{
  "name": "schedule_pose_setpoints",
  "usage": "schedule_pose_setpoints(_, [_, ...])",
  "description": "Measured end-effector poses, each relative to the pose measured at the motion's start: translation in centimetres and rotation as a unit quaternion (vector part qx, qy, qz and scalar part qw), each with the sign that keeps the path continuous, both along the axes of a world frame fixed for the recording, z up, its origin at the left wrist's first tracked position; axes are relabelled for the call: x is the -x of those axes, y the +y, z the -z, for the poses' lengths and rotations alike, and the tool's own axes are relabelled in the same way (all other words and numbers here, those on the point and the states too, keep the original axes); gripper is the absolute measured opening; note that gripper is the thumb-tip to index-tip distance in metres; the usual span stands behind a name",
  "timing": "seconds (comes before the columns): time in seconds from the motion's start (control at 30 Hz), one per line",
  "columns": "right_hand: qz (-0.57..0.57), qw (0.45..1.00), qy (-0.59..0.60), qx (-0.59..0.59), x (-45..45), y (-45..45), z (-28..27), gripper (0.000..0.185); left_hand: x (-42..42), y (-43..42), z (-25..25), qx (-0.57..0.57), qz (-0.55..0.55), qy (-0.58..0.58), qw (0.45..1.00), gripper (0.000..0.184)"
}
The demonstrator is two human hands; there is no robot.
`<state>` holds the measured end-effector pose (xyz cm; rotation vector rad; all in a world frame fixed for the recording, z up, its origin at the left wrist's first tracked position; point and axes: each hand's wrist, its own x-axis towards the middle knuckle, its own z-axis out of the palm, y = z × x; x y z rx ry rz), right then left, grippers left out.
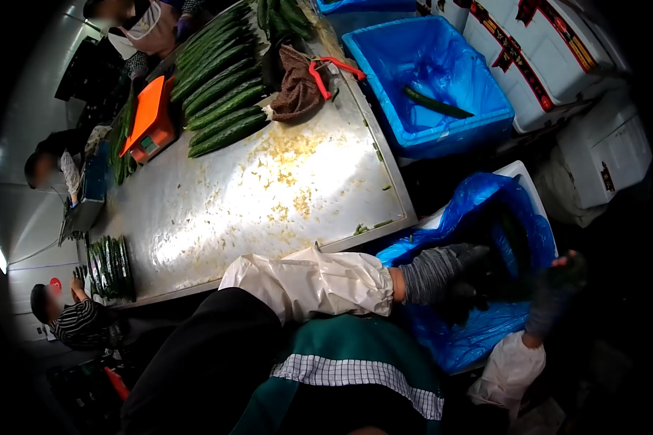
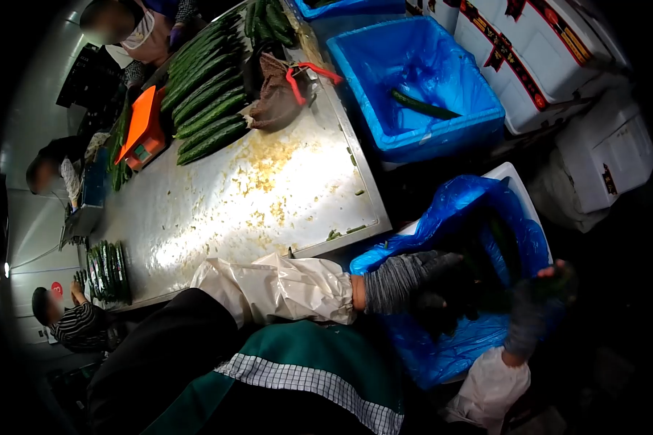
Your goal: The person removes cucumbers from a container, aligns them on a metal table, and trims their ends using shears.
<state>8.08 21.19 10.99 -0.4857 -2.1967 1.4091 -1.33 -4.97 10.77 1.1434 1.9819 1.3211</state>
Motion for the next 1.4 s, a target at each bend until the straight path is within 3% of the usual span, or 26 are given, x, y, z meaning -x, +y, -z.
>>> schedule_pose_setpoints(0.03, [-0.068,0.970,0.075,0.219,-0.2,0.7,-2.4,0.039,0.4,-0.5,-0.7,-0.006,-0.001,0.002,1.000,0.067])
schedule_pose_setpoints(0.1, [-0.136,0.885,0.140,0.422,0.8,-1.2,-6.6,0.043,1.0,-1.8,-2.4,-0.061,-0.023,0.147,0.987,0.094])
schedule_pose_setpoints(0.17, [-0.213,0.937,0.216,0.171,4.3,-8.8,-10.3,0.048,2.1,-3.4,-5.5,-0.038,-0.036,0.183,0.982,0.102])
schedule_pose_setpoints(0.2, [-0.162,0.935,0.200,0.242,5.0,-11.4,-10.7,0.050,2.6,-4.6,-6.6,-0.005,-0.045,0.210,0.977,0.109])
schedule_pose_setpoints(0.23, [-0.200,0.904,0.219,0.310,6.5,-13.5,-10.4,0.051,3.4,-5.8,-7.0,-0.009,-0.052,0.215,0.975,0.109])
schedule_pose_setpoints(0.3, [-0.229,0.853,0.231,0.409,10.2,-18.5,-9.4,0.051,4.9,-8.6,-7.8,-0.070,-0.032,0.036,0.996,0.108])
schedule_pose_setpoints(0.4, [-0.228,0.790,0.236,0.518,14.9,-24.8,-6.1,0.048,7.6,-14.5,-6.7,-0.048,-0.083,-0.025,0.995,0.103])
schedule_pose_setpoints(0.53, [-0.242,0.708,0.194,0.634,18.7,-33.5,-0.2,0.050,9.6,-23.3,-5.5,0.230,-0.156,0.008,0.961,0.093])
schedule_pose_setpoints(0.67, [-0.236,0.685,0.078,0.685,20.6,-40.7,2.4,0.049,9.7,-30.3,-3.3,0.345,-0.247,0.108,0.899,0.087])
schedule_pose_setpoints(0.73, [-0.207,0.683,0.022,0.700,21.5,-42.9,3.7,0.053,10.3,-33.6,-1.2,0.391,-0.276,0.167,0.862,0.087])
schedule_pose_setpoints(0.77, [-0.224,0.734,-0.048,0.639,21.5,-43.1,3.6,0.056,10.7,-35.0,-0.8,0.406,-0.287,0.171,0.851,0.079])
schedule_pose_setpoints(0.8, [-0.290,0.833,-0.087,0.463,21.8,-43.2,5.3,0.058,11.2,-36.4,0.3,0.403,-0.299,0.196,0.843,0.079])
schedule_pose_setpoints(0.87, [-0.265,0.741,-0.017,0.617,21.7,-43.1,6.6,0.054,12.5,-38.1,1.7,0.417,-0.306,0.273,0.811,0.080])
schedule_pose_setpoints(0.93, [-0.243,0.747,-0.026,0.618,20.9,-42.4,5.5,0.051,14.0,-39.1,2.8,0.454,-0.290,0.337,0.772,0.075])
schedule_pose_setpoints(1.0, [-0.222,0.754,-0.035,0.618,19.9,-40.7,5.6,0.048,15.6,-39.9,4.0,0.418,-0.272,0.443,0.745,0.078])
schedule_pose_setpoints(1.07, [-0.268,0.696,-0.013,0.666,18.5,-38.4,7.0,0.048,16.7,-39.5,3.8,0.440,-0.257,0.405,0.759,0.078])
schedule_pose_setpoints(1.13, [-0.230,0.703,-0.005,0.673,15.9,-36.2,5.3,0.045,17.6,-39.6,4.1,0.431,-0.242,0.402,0.771,0.080])
schedule_pose_setpoints(1.2, [-0.193,0.803,-0.020,0.564,13.4,-33.3,5.8,0.039,18.0,-40.0,4.3,0.407,-0.230,0.418,0.779,0.077])
schedule_pose_setpoints(1.27, [-0.110,0.840,-0.033,0.531,10.2,-30.8,4.1,0.031,18.0,-39.8,3.6,0.447,-0.220,0.409,0.764,0.076])
schedule_pose_setpoints(1.33, [-0.030,0.892,-0.007,0.450,6.8,-28.3,3.0,0.029,18.3,-39.9,4.6,0.378,-0.218,0.407,0.803,0.073])
schedule_pose_setpoints(1.4, [0.069,0.901,0.003,0.428,2.6,-24.2,4.0,0.027,18.3,-40.3,6.2,0.365,-0.203,0.456,0.786,0.069])
